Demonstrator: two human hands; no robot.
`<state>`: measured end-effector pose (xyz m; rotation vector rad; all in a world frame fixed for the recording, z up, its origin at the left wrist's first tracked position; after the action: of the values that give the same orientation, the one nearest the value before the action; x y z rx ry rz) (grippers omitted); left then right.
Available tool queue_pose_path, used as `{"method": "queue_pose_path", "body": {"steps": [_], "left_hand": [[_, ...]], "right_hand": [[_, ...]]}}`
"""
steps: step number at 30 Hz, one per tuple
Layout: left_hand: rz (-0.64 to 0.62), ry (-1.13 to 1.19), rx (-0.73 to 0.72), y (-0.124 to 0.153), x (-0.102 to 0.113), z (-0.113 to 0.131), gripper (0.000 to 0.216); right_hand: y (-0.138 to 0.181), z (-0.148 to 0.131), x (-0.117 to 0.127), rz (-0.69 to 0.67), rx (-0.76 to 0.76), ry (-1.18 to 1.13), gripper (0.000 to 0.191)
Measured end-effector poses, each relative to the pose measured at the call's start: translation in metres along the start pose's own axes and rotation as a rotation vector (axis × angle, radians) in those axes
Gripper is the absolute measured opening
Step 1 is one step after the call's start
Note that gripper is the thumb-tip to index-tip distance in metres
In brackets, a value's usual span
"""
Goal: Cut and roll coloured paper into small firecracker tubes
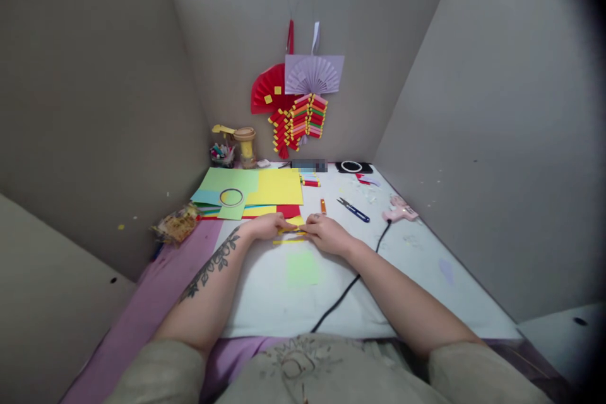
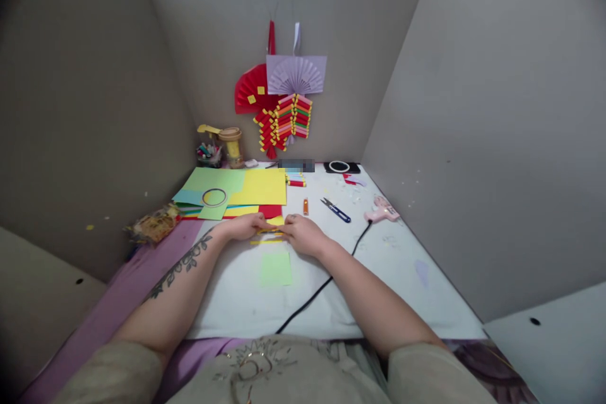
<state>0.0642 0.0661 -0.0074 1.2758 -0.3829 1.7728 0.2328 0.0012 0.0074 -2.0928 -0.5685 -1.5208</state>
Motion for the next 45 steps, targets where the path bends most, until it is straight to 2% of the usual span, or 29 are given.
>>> {"method": "queue_pose_path", "body": {"steps": [2,4,7,10,12,15,17,20,23,27,31,34,38,40,43,45], "left_hand": [[-0.004,0.034,0.002,0.002,0.001,0.0,0.048],[0.013,0.063,0.014,0.005,0.002,0.002,0.047],[0.097,0.058,0.045,0.009,0.005,0.008,0.039],[0.171,-0.008,0.112,0.012,0.005,0.014,0.03],[0.197,-0.074,0.175,0.013,0.005,0.017,0.026],[0.223,-0.144,0.257,0.015,0.006,0.021,0.025],[0.218,-0.155,0.278,0.018,0.008,0.022,0.028],[0.173,-0.158,0.284,0.023,0.01,0.022,0.034],[0.112,-0.154,0.31,0.03,0.011,0.021,0.034],[0.027,-0.145,0.331,0.033,0.006,0.021,0.022],[0.003,-0.118,0.316,0.032,0.003,0.021,0.019],[0.049,-0.065,0.284,0.032,0.008,0.019,0.021],[0.201,-0.05,0.285,0.037,0.021,0.016,0.025],[0.162,-0.039,0.27,0.039,0.02,0.018,0.027],[0.008,-0.014,0.203,0.04,0.009,0.028,0.033],[-0.002,-0.03,0.143,0.04,0.003,0.039,0.044]], "right_hand": [[0.005,0.017,0.01,0.083,-0.096,0.011,0.031],[0.012,0.04,0.017,0.111,-0.275,0.058,0.031],[0.021,0.072,0.019,0.044,-0.532,0.131,0.028],[0.024,0.084,0.018,0.015,-0.648,0.185,0.024],[0.021,0.077,0.018,0.073,-0.614,0.199,0.022],[0.012,0.048,0.014,0.156,-0.369,0.074,0.02],[0.007,0.027,0.009,0.148,-0.188,-0.058,0.018],[0.002,0.007,-0.001,0.107,-0.082,-0.147,0.015],[-0.002,-0.001,-0.011,0.06,-0.095,-0.143,0.009],[-0.007,-0.006,-0.019,0.006,-0.166,-0.134,0.005],[-0.009,-0.008,-0.022,-0.027,-0.169,-0.165,0.007],[-0.01,-0.001,-0.018,0.012,-0.159,-0.213,0.008],[-0.014,0.022,-0.009,0.132,-0.237,-0.213,0.008],[-0.018,0.033,-0.007,0.149,-0.264,-0.213,0.008],[-0.02,0.04,-0.006,0.164,-0.268,-0.269,0.008],[-0.018,0.04,-0.004,0.222,-0.289,-0.345,0.008]]}}
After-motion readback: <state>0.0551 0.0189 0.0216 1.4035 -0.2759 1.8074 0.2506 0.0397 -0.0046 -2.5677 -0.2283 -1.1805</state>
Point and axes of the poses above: each hand's wrist, its own y-axis away from the middle knuckle, its own x-axis out of the back of the hand, z = x × y, the point moved 4 cm from there along -y, towards the middle knuckle, and after that the axes turned 4 degrees about -z, right-handed, at the moved point
